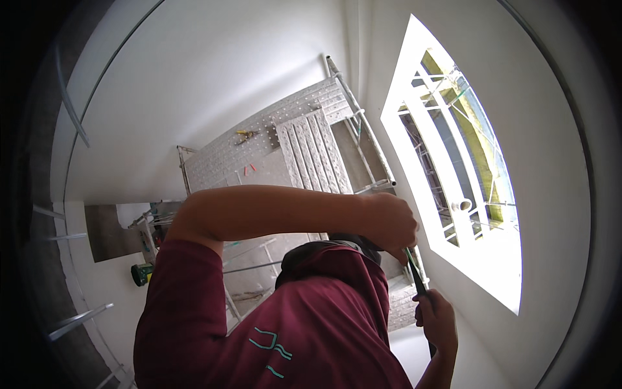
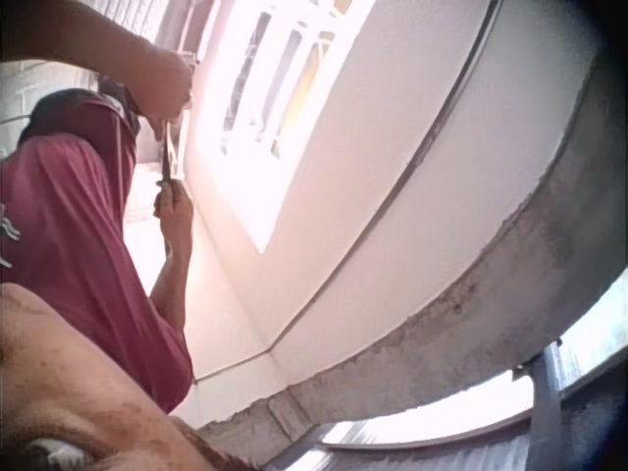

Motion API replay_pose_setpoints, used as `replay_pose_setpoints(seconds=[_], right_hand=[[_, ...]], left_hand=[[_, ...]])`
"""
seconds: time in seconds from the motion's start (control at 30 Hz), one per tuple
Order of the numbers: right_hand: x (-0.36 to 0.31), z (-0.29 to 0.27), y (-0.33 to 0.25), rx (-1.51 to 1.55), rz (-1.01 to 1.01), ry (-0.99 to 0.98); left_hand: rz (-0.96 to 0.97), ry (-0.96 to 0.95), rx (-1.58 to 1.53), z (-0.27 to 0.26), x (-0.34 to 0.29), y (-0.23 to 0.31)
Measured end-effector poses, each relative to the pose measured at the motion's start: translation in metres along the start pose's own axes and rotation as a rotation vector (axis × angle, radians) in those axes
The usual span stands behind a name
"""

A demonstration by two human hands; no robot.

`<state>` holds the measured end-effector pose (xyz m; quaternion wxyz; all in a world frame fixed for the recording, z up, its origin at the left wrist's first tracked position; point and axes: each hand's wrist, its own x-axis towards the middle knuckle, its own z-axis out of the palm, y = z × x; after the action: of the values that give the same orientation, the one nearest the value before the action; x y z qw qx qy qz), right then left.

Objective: The person uses a caulking gun to apply adhesive to a metal trim piece and then presses it onto the wall. They also use a tape measure to measure the wall and the trim piece.

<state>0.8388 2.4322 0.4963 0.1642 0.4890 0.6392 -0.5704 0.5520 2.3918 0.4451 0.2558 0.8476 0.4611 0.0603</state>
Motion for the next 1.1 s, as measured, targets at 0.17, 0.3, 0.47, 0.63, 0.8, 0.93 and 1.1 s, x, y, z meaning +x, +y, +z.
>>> replay_pose_setpoints(seconds=[0.17,0.3,0.47,0.63,0.8,0.93,1.1], right_hand=[[0.038,0.017,-0.052,-0.051,0.018,0.094],[0.062,0.026,-0.084,-0.114,-0.055,0.148],[0.079,0.034,-0.127,-0.175,-0.057,0.194],[0.081,0.041,-0.163,-0.142,-0.051,0.222],[0.11,0.06,-0.222,-0.119,-0.052,0.25],[0.134,0.081,-0.263,-0.08,-0.061,0.257],[0.168,0.108,-0.33,-0.108,-0.02,0.289]], left_hand=[[0.03,-0.067,-0.027,-0.035,-0.017,-0.058],[0.014,-0.035,-0.013,-0.057,-0.043,-0.109],[-0.045,-0.002,0.057,-0.087,-0.081,-0.166],[-0.085,0.039,0.125,-0.133,-0.121,-0.189],[-0.096,0.003,0.136,-0.166,-0.157,-0.237],[-0.055,0.049,0.13,-0.181,-0.188,-0.277],[-0.054,-0.032,0.135,-0.206,-0.217,-0.324]])
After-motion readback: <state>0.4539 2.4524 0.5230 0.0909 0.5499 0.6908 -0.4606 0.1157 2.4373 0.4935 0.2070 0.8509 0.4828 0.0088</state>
